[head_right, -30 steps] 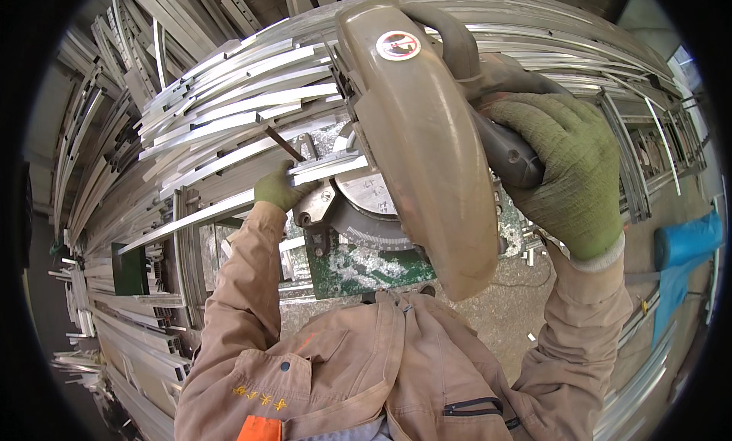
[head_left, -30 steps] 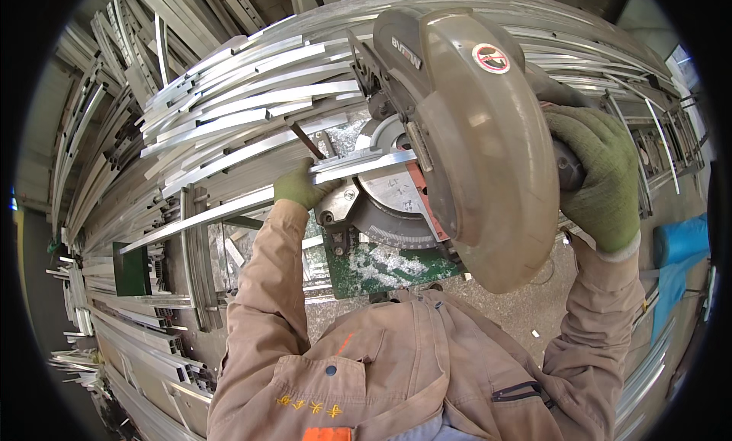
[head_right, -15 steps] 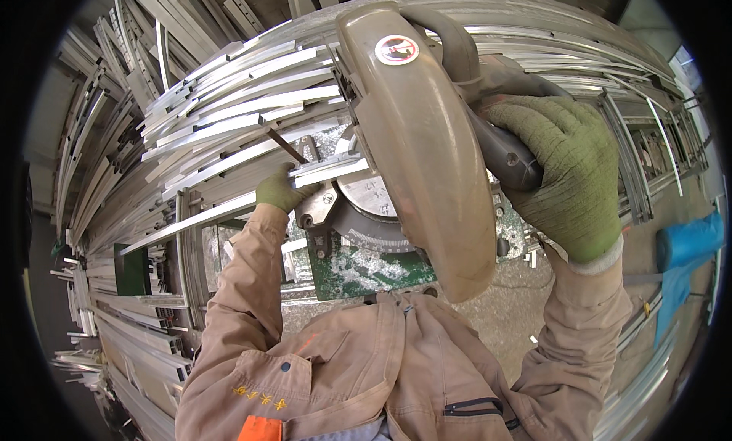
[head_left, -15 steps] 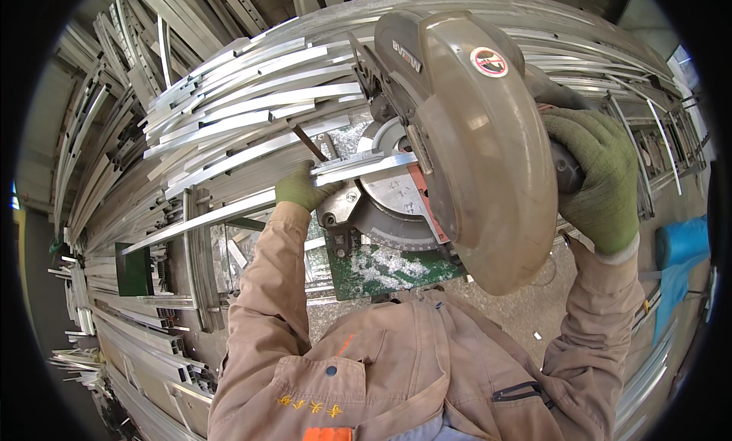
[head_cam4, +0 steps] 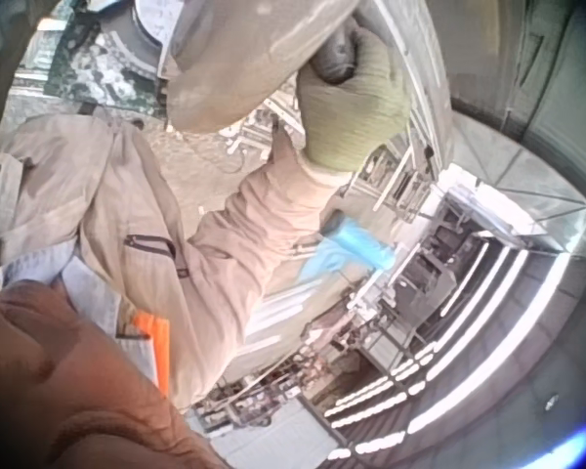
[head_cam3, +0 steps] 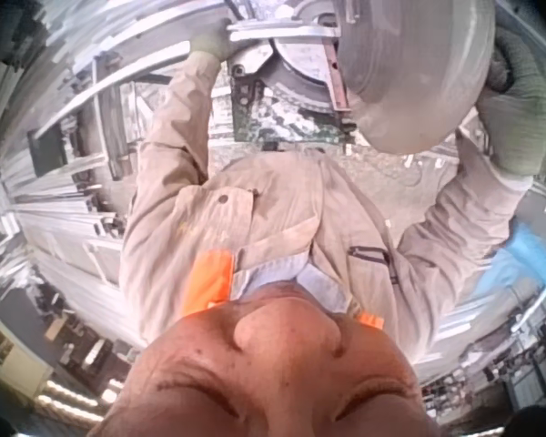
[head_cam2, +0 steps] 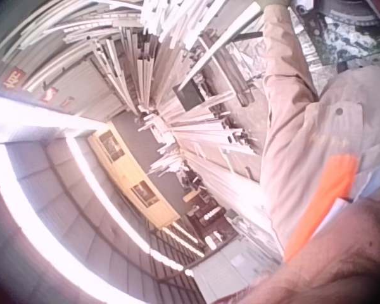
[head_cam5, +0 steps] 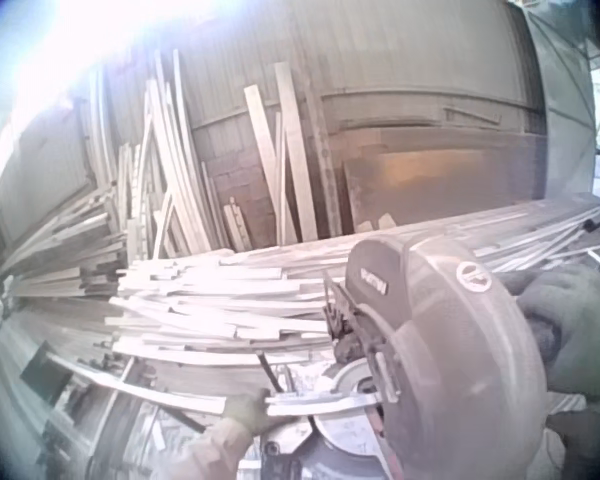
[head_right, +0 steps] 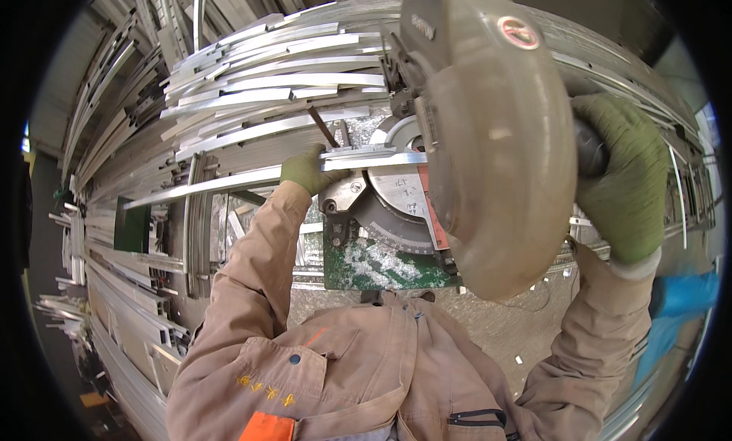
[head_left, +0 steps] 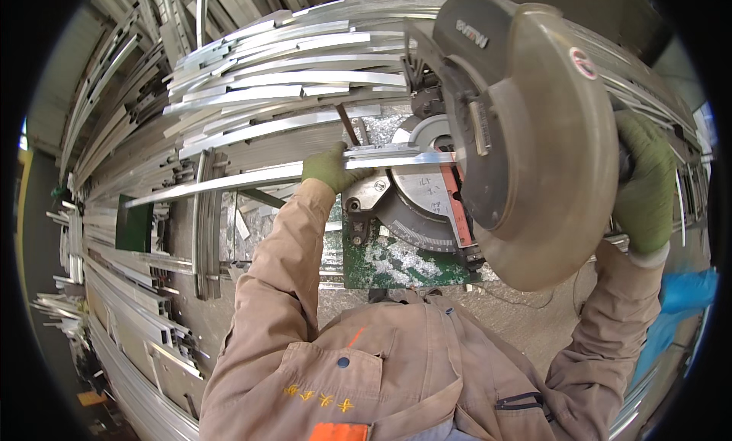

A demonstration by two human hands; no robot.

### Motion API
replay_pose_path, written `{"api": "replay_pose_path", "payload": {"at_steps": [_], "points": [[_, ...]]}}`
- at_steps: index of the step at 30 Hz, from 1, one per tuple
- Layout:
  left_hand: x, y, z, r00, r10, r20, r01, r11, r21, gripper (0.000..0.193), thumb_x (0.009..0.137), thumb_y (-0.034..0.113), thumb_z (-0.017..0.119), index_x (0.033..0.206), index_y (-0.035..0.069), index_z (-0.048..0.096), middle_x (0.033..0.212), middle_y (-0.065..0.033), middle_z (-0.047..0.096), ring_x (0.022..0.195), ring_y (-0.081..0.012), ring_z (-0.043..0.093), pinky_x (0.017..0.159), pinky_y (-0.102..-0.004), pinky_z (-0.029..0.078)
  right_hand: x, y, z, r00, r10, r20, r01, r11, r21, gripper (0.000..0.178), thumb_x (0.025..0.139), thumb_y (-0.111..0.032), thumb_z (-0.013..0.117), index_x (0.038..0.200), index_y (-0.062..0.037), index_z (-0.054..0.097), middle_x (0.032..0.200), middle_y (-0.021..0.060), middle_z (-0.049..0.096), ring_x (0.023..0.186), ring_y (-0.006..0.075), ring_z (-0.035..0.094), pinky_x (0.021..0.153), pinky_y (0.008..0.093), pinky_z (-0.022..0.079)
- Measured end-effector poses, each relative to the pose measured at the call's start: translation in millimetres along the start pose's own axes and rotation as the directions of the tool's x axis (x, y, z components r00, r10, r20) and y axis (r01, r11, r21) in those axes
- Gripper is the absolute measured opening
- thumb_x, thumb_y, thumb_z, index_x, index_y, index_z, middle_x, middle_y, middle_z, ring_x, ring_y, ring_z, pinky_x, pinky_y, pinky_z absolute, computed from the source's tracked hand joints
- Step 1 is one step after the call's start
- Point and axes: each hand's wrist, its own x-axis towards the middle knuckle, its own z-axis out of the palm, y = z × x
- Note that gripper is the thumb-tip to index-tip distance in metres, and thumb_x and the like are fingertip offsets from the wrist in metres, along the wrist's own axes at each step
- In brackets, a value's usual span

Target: The person repeatedly positions aluminum profiles on a miter saw, lowers the blade to cut, and removes the cut pieces. The process is repeated multiple times with different profile lengths in a workshop setting.

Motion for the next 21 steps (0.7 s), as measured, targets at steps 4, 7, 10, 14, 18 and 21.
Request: {"api": "replay_pose_path", "payload": {"at_steps": [4, 7, 10, 14, 18, 21], "points": [[-4, -6, 6, 0.999, 0.009, -0.032, -0.01, 1.0, -0.012, 0.122, 0.081, 0.108, 0.085, 0.163, 0.017, 0.077, 0.132, -0.0205, 0.093, 0.122, -0.0453, 0.09, 0.107, -0.0538, 0.07, 15, 3, 3, 0.999, -0.021, -0.032, 0.022, 0.999, 0.03, 0.048, 0.085, -0.019, 0.107, 0.126, -0.0032, 0.089, 0.117, 0.0194, 0.09, 0.105, 0.0414, 0.086, 0.097, 0.0479, 0.067], [-6, -4, 2, 1.0, 0.001, -0.02, -0.001, 1.0, 0.005, 0.122, 0.083, 0.107, 0.085, 0.164, 0.017, 0.075, 0.132, -0.0189, 0.094, 0.124, -0.0443, 0.09, 0.107, -0.0531, 0.07, 11, 0, 3, 0.999, -0.031, -0.021, 0.031, 0.999, 0.034, 0.046, 0.084, -0.019, 0.107, 0.124, -0.0033, 0.089, 0.115, 0.0181, 0.089, 0.103, 0.0401, 0.085, 0.095, 0.0476, 0.066], [-6, -2, -2, 1.0, 0.004, 0.008, -0.004, 1.0, 0.004, 0.124, 0.083, 0.108, 0.084, 0.166, 0.016, 0.074, 0.133, -0.0192, 0.094, 0.126, -0.0437, 0.09, 0.107, -0.0526, 0.07, 5, -3, 1, 1.0, -0.006, 0.015, 0.006, 0.999, 0.045, 0.044, 0.084, -0.019, 0.106, 0.121, -0.0043, 0.089, 0.113, 0.0169, 0.087, 0.104, 0.0404, 0.083, 0.095, 0.0473, 0.065], [-2, -12, 8, 0.999, 0.035, -0.041, -0.037, 0.998, -0.046, 0.124, 0.081, 0.108, 0.085, 0.165, 0.017, 0.076, 0.132, -0.0189, 0.094, 0.123, -0.044, 0.09, 0.107, -0.0538, 0.07, -7, 6, 3, 0.998, -0.053, 0.036, 0.053, 0.999, 0.005, 0.052, 0.082, -0.02, 0.106, 0.128, -0.0057, 0.089, 0.117, 0.0164, 0.088, 0.108, 0.043, 0.083, 0.099, 0.0506, 0.065], [1, -11, 8, 1.0, 0.018, -0.019, -0.018, 1.0, 0.0, 0.125, 0.082, 0.109, 0.083, 0.166, 0.017, 0.075, 0.131, -0.0192, 0.093, 0.123, -0.0438, 0.09, 0.105, -0.0541, 0.07, -22, 1, 5, 0.992, -0.125, -0.016, 0.123, 0.987, -0.104, 0.054, 0.082, -0.023, 0.106, 0.131, -0.0072, 0.089, 0.121, 0.0158, 0.088, 0.111, 0.0448, 0.083, 0.102, 0.0536, 0.066], [-1, -7, 5, 1.0, 0.01, -0.013, -0.01, 1.0, 0.012, 0.125, 0.082, 0.11, 0.082, 0.166, 0.017, 0.075, 0.131, -0.0204, 0.093, 0.122, -0.0447, 0.09, 0.105, -0.0549, 0.071, -32, 1, 10, 0.997, -0.081, -0.007, 0.081, 0.995, -0.064, 0.048, 0.084, -0.023, 0.104, 0.126, -0.0063, 0.088, 0.12, 0.0165, 0.088, 0.111, 0.0447, 0.083, 0.101, 0.0544, 0.066]]}}
